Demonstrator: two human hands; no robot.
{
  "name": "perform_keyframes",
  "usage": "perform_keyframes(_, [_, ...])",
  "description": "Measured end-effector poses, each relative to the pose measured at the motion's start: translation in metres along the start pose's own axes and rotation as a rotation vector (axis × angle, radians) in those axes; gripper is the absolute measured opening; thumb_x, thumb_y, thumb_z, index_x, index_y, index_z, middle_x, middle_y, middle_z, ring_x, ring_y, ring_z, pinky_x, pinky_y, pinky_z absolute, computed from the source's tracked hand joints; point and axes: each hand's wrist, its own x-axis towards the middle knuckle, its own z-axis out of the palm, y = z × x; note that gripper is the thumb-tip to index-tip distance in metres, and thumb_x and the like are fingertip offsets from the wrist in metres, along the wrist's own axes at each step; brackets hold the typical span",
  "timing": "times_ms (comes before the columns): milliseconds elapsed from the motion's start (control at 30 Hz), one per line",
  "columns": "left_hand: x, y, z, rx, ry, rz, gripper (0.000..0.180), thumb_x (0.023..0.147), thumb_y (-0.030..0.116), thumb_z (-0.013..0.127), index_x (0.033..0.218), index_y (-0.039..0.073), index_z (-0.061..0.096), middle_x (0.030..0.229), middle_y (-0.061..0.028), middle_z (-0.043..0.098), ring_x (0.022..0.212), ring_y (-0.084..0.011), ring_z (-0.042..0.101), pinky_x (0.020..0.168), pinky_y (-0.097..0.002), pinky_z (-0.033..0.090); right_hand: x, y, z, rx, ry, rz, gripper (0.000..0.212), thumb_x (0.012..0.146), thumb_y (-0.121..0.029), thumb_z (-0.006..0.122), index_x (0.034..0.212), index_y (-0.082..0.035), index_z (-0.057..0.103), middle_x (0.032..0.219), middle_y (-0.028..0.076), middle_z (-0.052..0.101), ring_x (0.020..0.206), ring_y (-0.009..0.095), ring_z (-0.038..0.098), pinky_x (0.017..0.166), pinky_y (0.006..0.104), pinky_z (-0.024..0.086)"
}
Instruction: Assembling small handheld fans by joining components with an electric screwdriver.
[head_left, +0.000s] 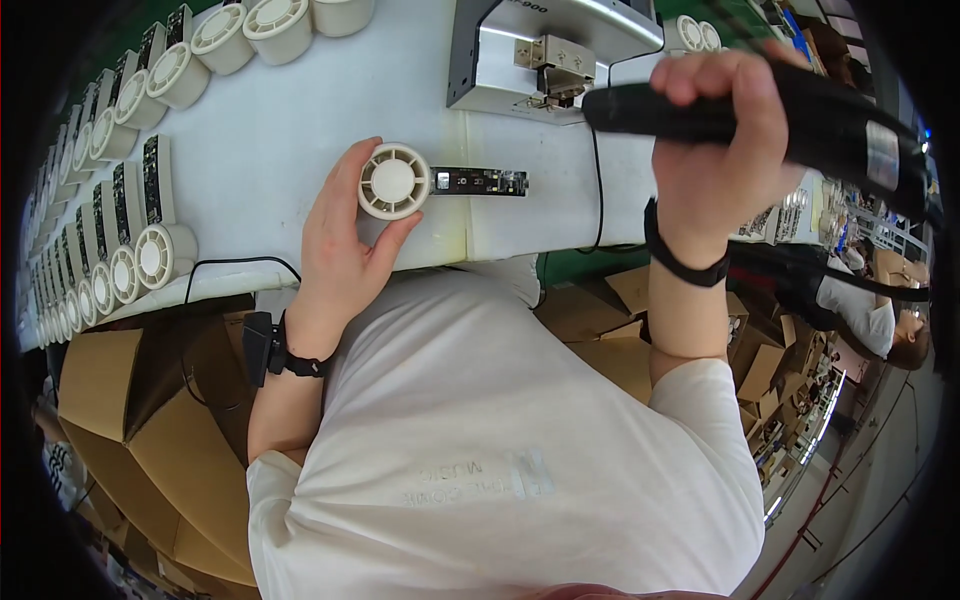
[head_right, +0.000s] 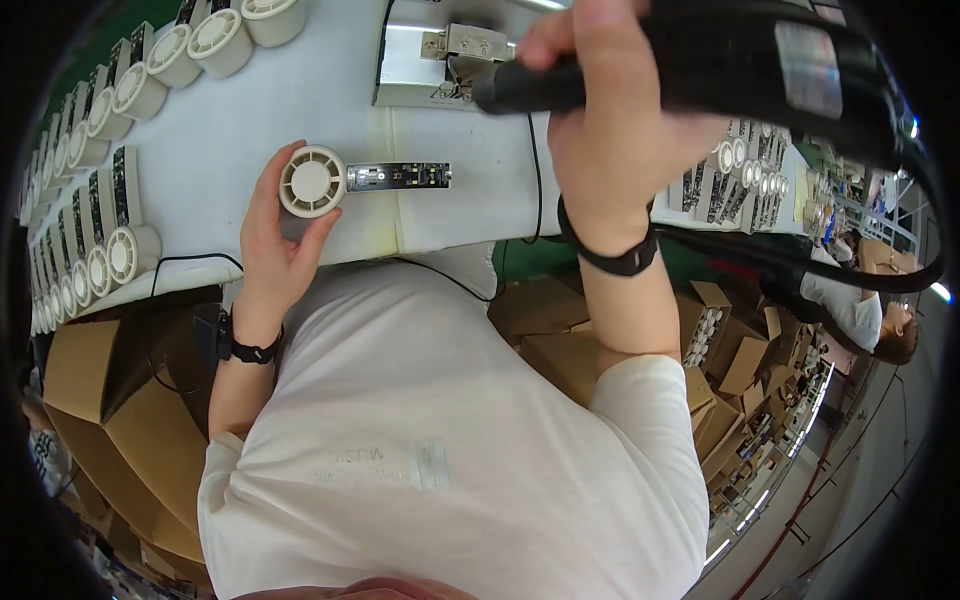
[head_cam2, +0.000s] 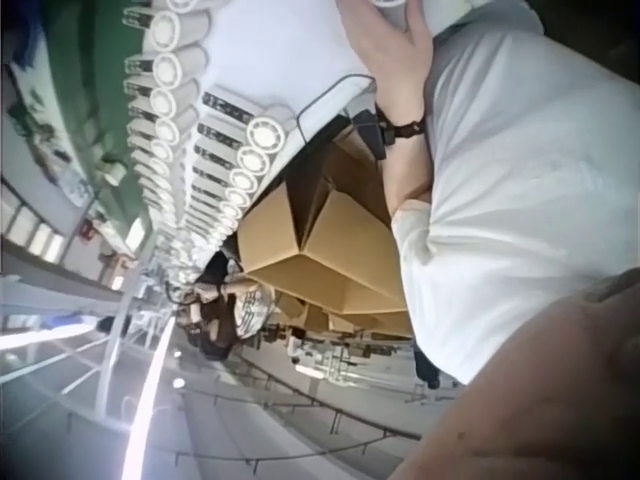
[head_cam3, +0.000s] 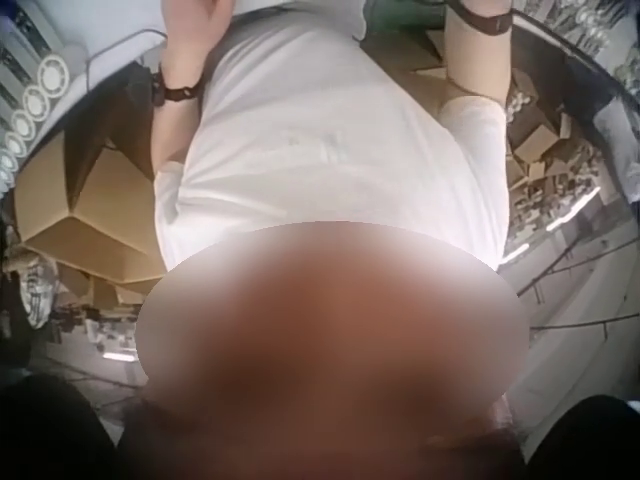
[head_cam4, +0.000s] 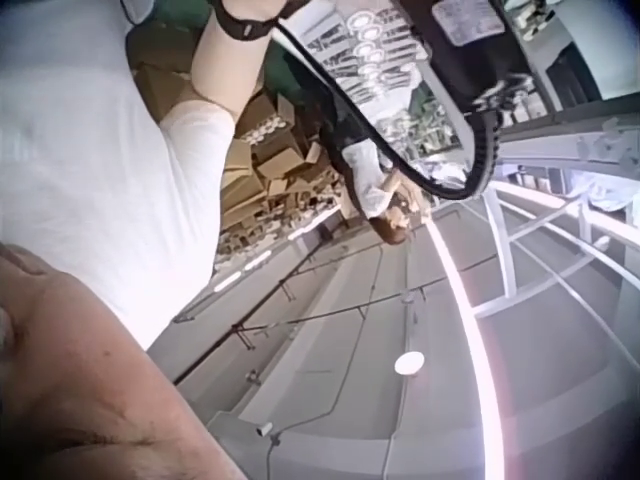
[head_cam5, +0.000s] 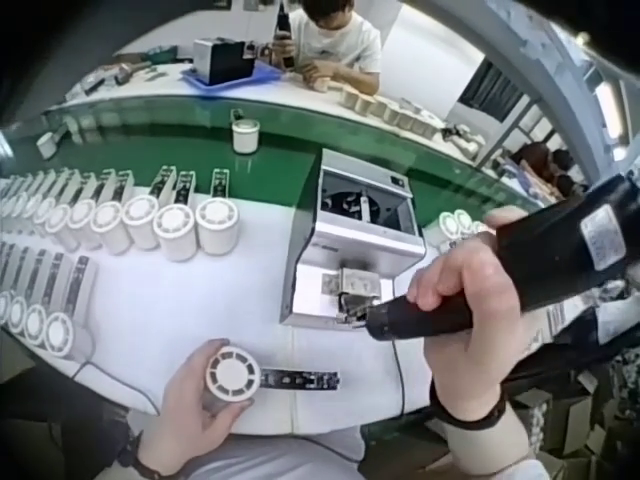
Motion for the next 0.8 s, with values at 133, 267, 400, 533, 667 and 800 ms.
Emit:
perform_keyframes(133, [0.000,0.001,-0.001,-0.020,-0.017,-0.003,0.066,0.083,0.013,0.074,0.138,-0.001,0.042,0.133,-0.0207,0.054,0.115,-0.0377,0.058,0.096,-0.0410,0.049,0.013,0.003,0.013,-0.102,0.047,-0.049,0.029,0.087,-0.002,0.060,0.113,0.001,0.047,0.070,0.009,0.056,0.058,0.020,0.055,0.060,0.0365,0.050])
perform_keyframes(267, [0.002,0.000,-0.001,-0.018,-0.040,0.010,0.067,0.083,0.012,0.074,0.140,-0.001,0.040,0.136,-0.0210,0.052,0.118,-0.0380,0.057,0.097,-0.0412,0.048,0.010,0.024,0.025,0.181,0.068,0.037,0.029,0.088,-0.005,0.063,0.111,0.001,0.047,0.072,0.008,0.056,0.056,0.018,0.056,0.057,0.0304,0.048])
perform_keyframes(400, [0.001,0.000,-0.003,-0.032,-0.061,-0.007,0.067,0.084,0.010,0.072,0.141,-0.002,0.039,0.139,-0.0203,0.051,0.121,-0.0352,0.055,0.100,-0.0399,0.046,0.006,0.022,0.023,0.494,-0.020,0.082,0.030,0.088,-0.006,0.062,0.112,0.002,0.046,0.071,0.007,0.056,0.055,0.018,0.055,0.056,0.0307,0.049])
perform_keyframes(533, [0.004,0.000,-0.003,-0.049,-0.066,-0.037,0.065,0.087,0.010,0.069,0.143,-0.002,0.038,0.142,-0.0188,0.049,0.125,-0.0295,0.054,0.104,-0.0372,0.043,-0.009,-0.011,0.035,-0.154,0.146,0.228,0.031,0.088,-0.005,0.062,0.113,0.002,0.044,0.070,0.007,0.056,0.055,0.017,0.054,0.057,0.0307,0.049])
perform_keyframes(667, [0.005,0.000,-0.002,-0.045,-0.076,-0.031,0.067,0.087,0.010,0.069,0.144,-0.002,0.036,0.142,-0.0197,0.048,0.124,-0.0323,0.054,0.102,-0.0384,0.044,-0.025,-0.018,0.048,-0.088,0.209,0.284,0.034,0.088,-0.002,0.061,0.115,0.002,0.041,0.070,0.007,0.056,0.057,0.017,0.055,0.059,0.0302,0.050])
perform_keyframes(800, [0.005,0.000,-0.002,-0.032,-0.067,-0.020,0.069,0.084,0.010,0.071,0.143,-0.001,0.036,0.139,-0.0211,0.049,0.120,-0.0374,0.055,0.099,-0.0407,0.047,-0.034,-0.013,0.065,-0.057,0.150,0.339,0.038,0.087,0.001,0.061,0.117,0.003,0.039,0.071,0.007,0.056,0.059,0.016,0.056,0.060,0.0291,0.050])
